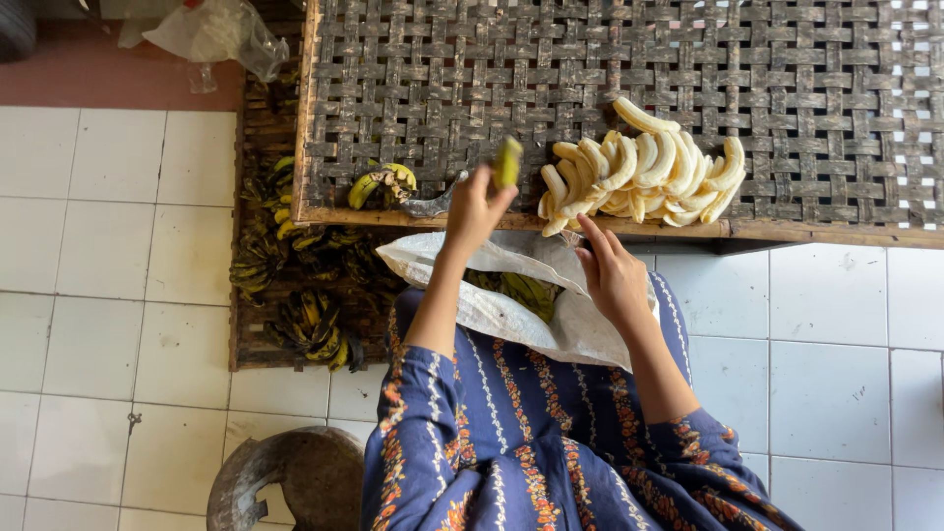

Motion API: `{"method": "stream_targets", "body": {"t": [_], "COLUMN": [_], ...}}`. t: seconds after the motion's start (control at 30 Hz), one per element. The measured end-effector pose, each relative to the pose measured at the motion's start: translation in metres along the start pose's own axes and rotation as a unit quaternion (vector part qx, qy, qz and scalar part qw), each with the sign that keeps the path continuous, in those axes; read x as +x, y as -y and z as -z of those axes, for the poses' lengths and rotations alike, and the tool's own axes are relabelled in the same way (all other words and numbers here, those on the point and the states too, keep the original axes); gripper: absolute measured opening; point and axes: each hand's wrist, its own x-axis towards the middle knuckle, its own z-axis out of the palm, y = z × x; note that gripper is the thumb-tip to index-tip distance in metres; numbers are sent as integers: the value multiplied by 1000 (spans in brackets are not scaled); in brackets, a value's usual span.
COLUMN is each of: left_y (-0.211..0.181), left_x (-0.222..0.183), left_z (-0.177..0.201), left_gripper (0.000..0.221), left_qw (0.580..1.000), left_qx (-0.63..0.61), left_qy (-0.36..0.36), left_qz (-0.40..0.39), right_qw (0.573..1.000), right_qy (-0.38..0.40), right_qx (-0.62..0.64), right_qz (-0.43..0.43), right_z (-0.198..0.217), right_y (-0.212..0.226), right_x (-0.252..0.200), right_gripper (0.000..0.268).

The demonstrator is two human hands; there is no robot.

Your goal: The person peels bananas by hand and with a small knife, placing the peeled fruit on a woven wooden platform and discarding the skins into a white bag.

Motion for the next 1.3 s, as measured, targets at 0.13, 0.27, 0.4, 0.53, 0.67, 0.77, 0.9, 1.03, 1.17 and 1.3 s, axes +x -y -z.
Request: {"method": "stream_targets", "body": {"t": [0.13, 0.27, 0.4, 0.53, 0.67, 0.77, 0.9, 1.03, 1.17, 1.3], "left_y": [-31, -48, -47, -44, -41, -35, -23, -6, 1, 5], "left_x": [-49, -88, -122, -146, -161, -170, -171, -173, -169, -167], "left_z": [-19, -26, -20, -24, -32, -34, -22, -15, -30, -41], "left_gripper": [50, 54, 43, 42, 36, 35, 65, 62, 53, 47], "left_qw": [915, 903, 882, 857, 909, 934, 768, 726, 717, 744], "left_qx": [193, 230, 306, 360, 158, -244, -602, -674, -688, -660], "left_qy": [-137, -119, -150, -179, -204, -158, -204, -129, -109, -101], "left_qz": [-327, -343, -325, -323, -328, -209, -81, -47, 14, -12], "right_qw": [996, 991, 974, 985, 880, 793, 881, 917, 955, 918], "right_qy": [3, 19, 115, 58, 195, 317, 377, 343, 198, 264], "right_qx": [89, 121, 117, 98, 355, 412, 149, 145, 220, 291], "right_qz": [-29, -49, -154, -133, -251, -317, -245, -143, -30, -48], "right_z": [7, 4, -9, -42, -67, -88, -109, -96, -65, -42], "right_y": [9, 15, 19, 15, -30, -64, -68, -36, 14, 51], "right_x": [-8, -13, -21, -34, -30, -27, -37, -48, -47, -53], "right_gripper": [54, 56, 47, 32, 36, 39, 48, 66, 53, 52]}}
